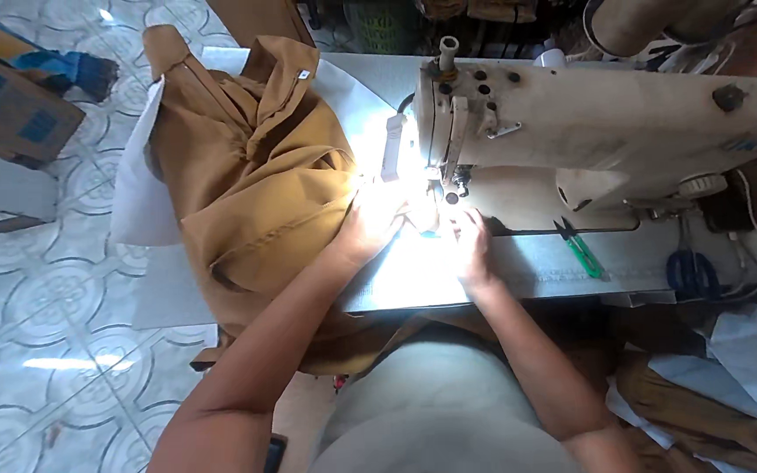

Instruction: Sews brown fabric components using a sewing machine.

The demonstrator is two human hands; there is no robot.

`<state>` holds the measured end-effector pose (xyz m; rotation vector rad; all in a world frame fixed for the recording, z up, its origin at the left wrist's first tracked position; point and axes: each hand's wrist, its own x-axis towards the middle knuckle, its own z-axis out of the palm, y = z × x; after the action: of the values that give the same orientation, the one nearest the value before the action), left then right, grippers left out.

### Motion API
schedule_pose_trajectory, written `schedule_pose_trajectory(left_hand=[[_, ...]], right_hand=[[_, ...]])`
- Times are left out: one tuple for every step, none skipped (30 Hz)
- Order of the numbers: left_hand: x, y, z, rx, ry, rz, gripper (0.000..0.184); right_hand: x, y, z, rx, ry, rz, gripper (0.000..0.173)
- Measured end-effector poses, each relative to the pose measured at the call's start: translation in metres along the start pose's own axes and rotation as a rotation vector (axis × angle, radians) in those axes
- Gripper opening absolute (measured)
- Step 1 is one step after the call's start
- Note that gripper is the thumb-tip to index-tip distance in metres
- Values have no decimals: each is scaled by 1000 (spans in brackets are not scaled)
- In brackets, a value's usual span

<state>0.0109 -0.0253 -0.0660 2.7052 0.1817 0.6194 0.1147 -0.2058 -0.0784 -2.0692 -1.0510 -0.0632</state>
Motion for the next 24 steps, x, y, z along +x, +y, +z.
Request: schedule_pose_trajectory(left_hand=[[1, 2, -2, -61, -10, -92, 18], [3, 3, -3, -113, -1, -153, 17], [4, 6, -5, -167, 5, -202, 17], [4, 8, -7, -220, -3, -247, 18], [3, 8, -7, -269, -2, -288, 19], [-1, 6, -6, -312, 14, -302, 23], [-7, -1, -1, -347, 42, -259, 28], [-14, -11, 6, -338, 69, -181, 32], [-16, -19, 10, -274, 103, -74, 36], [-11, -9, -3, -199, 29, -71, 38], [-8, 1, -14, -108, -32, -45, 36], [-10, 5, -19, -12, -42, 30, 31], [-12, 6, -21, 51, -29, 109, 21], [-14, 7, -24, 90, -31, 187, 14], [-16, 9, -27, 107, -44, 255, 14], [-17, 9, -28, 118, -79, 311, 17], [-17, 11, -28, 139, -128, 343, 20], [-17, 13, -27, 137, -163, 357, 22], [-17, 16, -27, 130, -187, 360, 22], [-17, 18, -27, 132, -208, 351, 22], [-18, 22, -27, 143, -219, 334, 22], [-18, 25, -27, 151, -212, 317, 21], [-18, 28, -26, 158, -198, 297, 20], [-18, 30, -25, 166, -181, 271, 19]], right_hand=[[-2, 1, 3, -15, 21, 0, 15], [-2, -2, 3, -30, 4, 1, 13], [0, -6, 1, -36, -30, 9, 17], [3, -12, -1, -33, -68, 31, 22], [7, -16, -2, -27, -101, 53, 25], [12, -17, 1, -25, -111, 64, 25], [19, -15, 6, -21, -102, 65, 23], [23, -15, 10, -6, -94, 63, 21], [24, -16, 10, 42, -79, 57, 18], [20, -20, 7, 126, -74, 73, 16], [12, -25, 0, 283, -120, 129, 13], [2, -32, -7, 530, -192, 221, 10], [-7, -40, -17, 790, -294, 385, 4], [-16, -44, -26, 924, -360, 548, 3], [-23, -43, -32, 929, -399, 673, 3], [-27, -39, -37, 856, -426, 748, 4], [-27, -36, -40, 759, -450, 764, 5], [-27, -34, -44, 647, -461, 721, 8], [-27, -34, -46, 501, -432, 618, 13], [-27, -34, -46, 339, -363, 493, 18], [-25, -33, -43, 205, -269, 368, 20], [-21, -36, -40, 127, -185, 272, 22], [-14, -41, -37, 86, -131, 209, 21], [-9, -45, -32, 69, -105, 178, 19]])
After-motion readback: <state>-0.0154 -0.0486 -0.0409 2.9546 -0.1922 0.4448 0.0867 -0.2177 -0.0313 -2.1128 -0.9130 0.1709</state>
